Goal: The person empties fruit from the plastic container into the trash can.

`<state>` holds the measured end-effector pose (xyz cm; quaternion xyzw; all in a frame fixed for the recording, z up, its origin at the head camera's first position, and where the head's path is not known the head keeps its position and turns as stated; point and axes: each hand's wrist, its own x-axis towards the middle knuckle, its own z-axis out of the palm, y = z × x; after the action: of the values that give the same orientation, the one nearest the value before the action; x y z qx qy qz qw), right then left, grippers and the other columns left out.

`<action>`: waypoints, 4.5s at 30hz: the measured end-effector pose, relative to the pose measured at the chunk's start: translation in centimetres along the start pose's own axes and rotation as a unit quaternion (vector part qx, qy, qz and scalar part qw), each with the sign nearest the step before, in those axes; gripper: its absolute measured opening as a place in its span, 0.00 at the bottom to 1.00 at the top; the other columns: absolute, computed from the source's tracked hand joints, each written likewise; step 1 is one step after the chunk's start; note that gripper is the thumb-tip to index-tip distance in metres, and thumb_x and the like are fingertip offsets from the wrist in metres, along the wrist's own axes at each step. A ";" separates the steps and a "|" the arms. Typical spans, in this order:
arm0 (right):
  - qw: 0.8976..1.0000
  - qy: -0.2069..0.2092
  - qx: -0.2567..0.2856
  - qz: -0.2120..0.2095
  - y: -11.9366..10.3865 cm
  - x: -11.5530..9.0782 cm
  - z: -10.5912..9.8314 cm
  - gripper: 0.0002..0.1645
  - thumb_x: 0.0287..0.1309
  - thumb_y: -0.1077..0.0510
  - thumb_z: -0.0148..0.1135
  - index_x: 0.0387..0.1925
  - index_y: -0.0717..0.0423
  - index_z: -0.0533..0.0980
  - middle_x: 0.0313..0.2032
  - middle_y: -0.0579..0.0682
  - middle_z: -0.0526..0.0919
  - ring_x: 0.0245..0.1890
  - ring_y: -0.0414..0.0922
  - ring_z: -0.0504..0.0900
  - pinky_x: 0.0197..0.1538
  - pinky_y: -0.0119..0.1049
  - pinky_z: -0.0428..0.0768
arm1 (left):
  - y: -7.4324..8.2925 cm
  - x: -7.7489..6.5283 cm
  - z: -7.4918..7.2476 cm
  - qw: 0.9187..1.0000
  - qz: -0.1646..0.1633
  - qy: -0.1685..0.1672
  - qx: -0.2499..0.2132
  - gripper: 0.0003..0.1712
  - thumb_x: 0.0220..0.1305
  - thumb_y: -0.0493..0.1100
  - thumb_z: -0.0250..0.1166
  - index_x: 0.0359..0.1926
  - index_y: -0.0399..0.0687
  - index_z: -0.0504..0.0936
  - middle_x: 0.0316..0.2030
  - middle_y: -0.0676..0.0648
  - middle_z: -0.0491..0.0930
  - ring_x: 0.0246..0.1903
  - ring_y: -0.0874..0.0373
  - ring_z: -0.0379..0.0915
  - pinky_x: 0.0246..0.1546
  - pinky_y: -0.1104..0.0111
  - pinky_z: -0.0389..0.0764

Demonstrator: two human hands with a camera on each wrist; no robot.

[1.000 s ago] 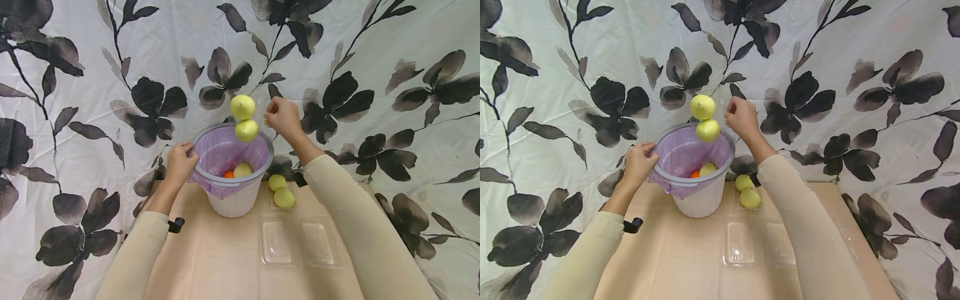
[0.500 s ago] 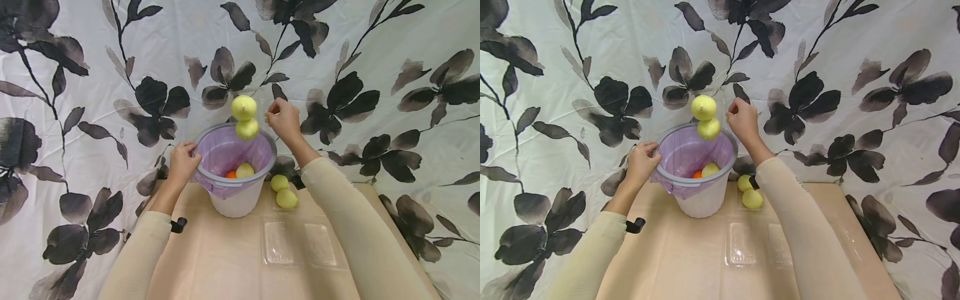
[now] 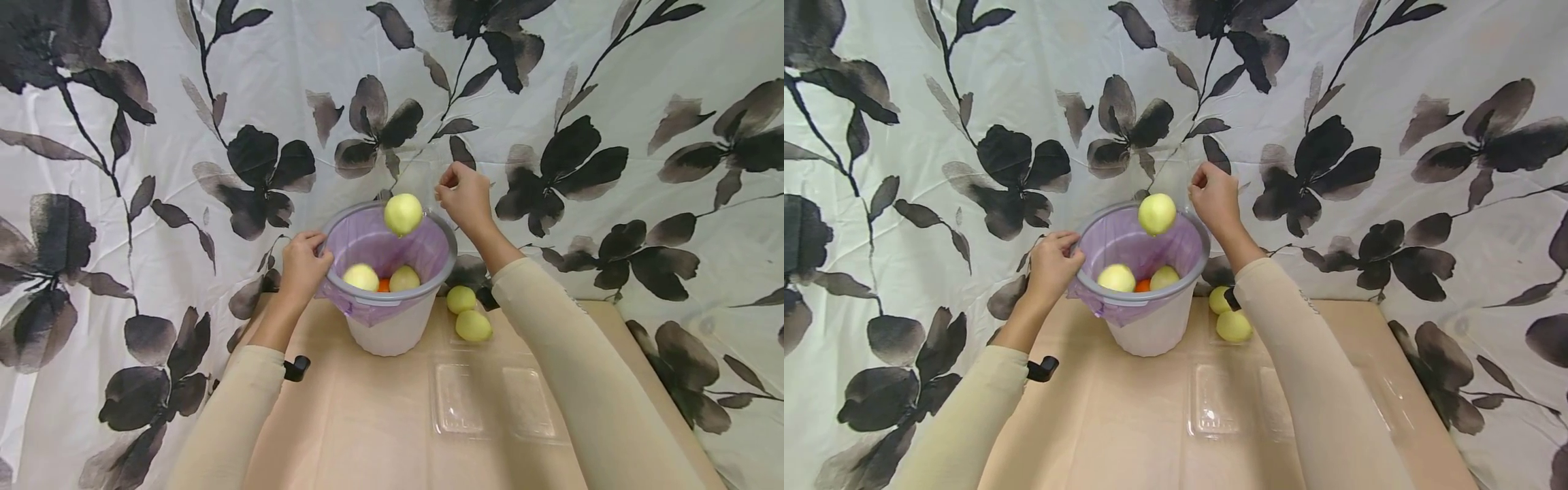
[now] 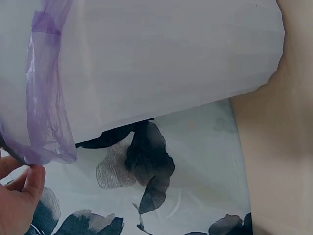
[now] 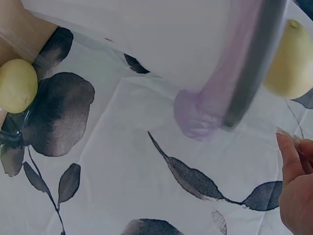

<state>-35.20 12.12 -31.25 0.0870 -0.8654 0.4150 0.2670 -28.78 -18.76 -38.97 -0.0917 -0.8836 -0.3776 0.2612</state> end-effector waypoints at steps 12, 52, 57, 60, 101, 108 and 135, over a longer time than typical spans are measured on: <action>1.000 0.012 -0.003 0.008 -0.1 -0.1 -0.9 0.02 0.66 0.63 0.62 0.37 0.60 0.77 0.37 0.57 0.88 0.34 0.49 0.90 0.35 0.26 0.85 | 0.3 -0.2 0.1 1.000 -0.011 -0.009 -0.002 0.22 0.58 0.34 0.62 0.53 0.30 0.86 0.54 0.33 0.83 0.58 0.36 0.79 0.60 0.50 0.80; 0.954 0.088 0.125 0.257 16.1 -10.4 -12.6 0.17 0.63 0.58 0.70 0.49 0.62 0.77 0.27 0.33 0.85 0.28 0.29 0.87 0.37 0.25 0.86 | -0.2 0.2 -0.1 1.000 -0.010 -0.007 -0.014 0.21 0.58 0.34 0.62 0.53 0.31 0.86 0.54 0.34 0.84 0.50 0.39 0.82 0.52 0.52 0.84; 0.962 0.050 0.039 0.266 19.1 -12.3 -13.3 0.18 0.66 0.57 0.67 0.52 0.64 0.76 0.27 0.29 0.83 0.28 0.26 0.86 0.37 0.22 0.85 | -0.5 0.2 -0.1 1.000 -0.009 -0.004 -0.019 0.20 0.58 0.34 0.63 0.51 0.32 0.87 0.52 0.36 0.85 0.45 0.42 0.84 0.48 0.53 0.84; 0.961 0.022 0.004 0.275 20.7 -13.4 -13.6 0.21 0.69 0.57 0.64 0.56 0.65 0.74 0.33 0.40 0.87 0.29 0.26 0.87 0.38 0.23 0.85 | -0.5 0.2 -0.3 1.000 -0.007 0.000 -0.028 0.19 0.57 0.34 0.64 0.50 0.32 0.88 0.51 0.36 0.86 0.43 0.43 0.84 0.47 0.54 0.85; 0.943 -0.094 -0.160 0.277 29.7 -19.5 -10.4 0.25 0.68 0.62 0.54 0.63 0.71 0.74 0.53 0.69 0.83 0.58 0.68 0.80 0.64 0.62 0.73 | -1.3 0.9 -0.5 0.998 -0.008 -0.013 -0.068 0.17 0.58 0.35 0.69 0.49 0.33 0.89 0.51 0.39 0.87 0.40 0.45 0.87 0.40 0.82 0.79; 0.946 -0.116 -0.173 0.250 29.4 -19.5 -10.6 0.27 0.67 0.61 0.54 0.63 0.73 0.72 0.59 0.73 0.78 0.60 0.71 0.76 0.66 0.65 0.68 | -1.3 0.8 -0.6 0.996 -0.014 -0.017 -0.087 0.18 0.59 0.36 0.68 0.50 0.33 0.88 0.53 0.38 0.86 0.42 0.43 0.87 0.40 0.89 0.73; 0.907 -0.323 -0.123 0.238 23.5 -16.1 -3.0 0.37 0.71 0.49 0.57 0.65 0.79 0.69 0.44 0.67 0.88 0.41 0.56 0.89 0.56 0.55 0.83 | -2.0 0.7 -0.6 0.997 -0.019 -0.020 -0.077 0.18 0.60 0.37 0.69 0.51 0.34 0.88 0.54 0.39 0.86 0.43 0.44 0.87 0.47 0.62 0.87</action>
<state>-29.18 28.37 -54.14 -0.0261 -0.9435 0.3056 -0.1257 -29.86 -20.65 -39.49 -0.1025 -0.8585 -0.4474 0.2287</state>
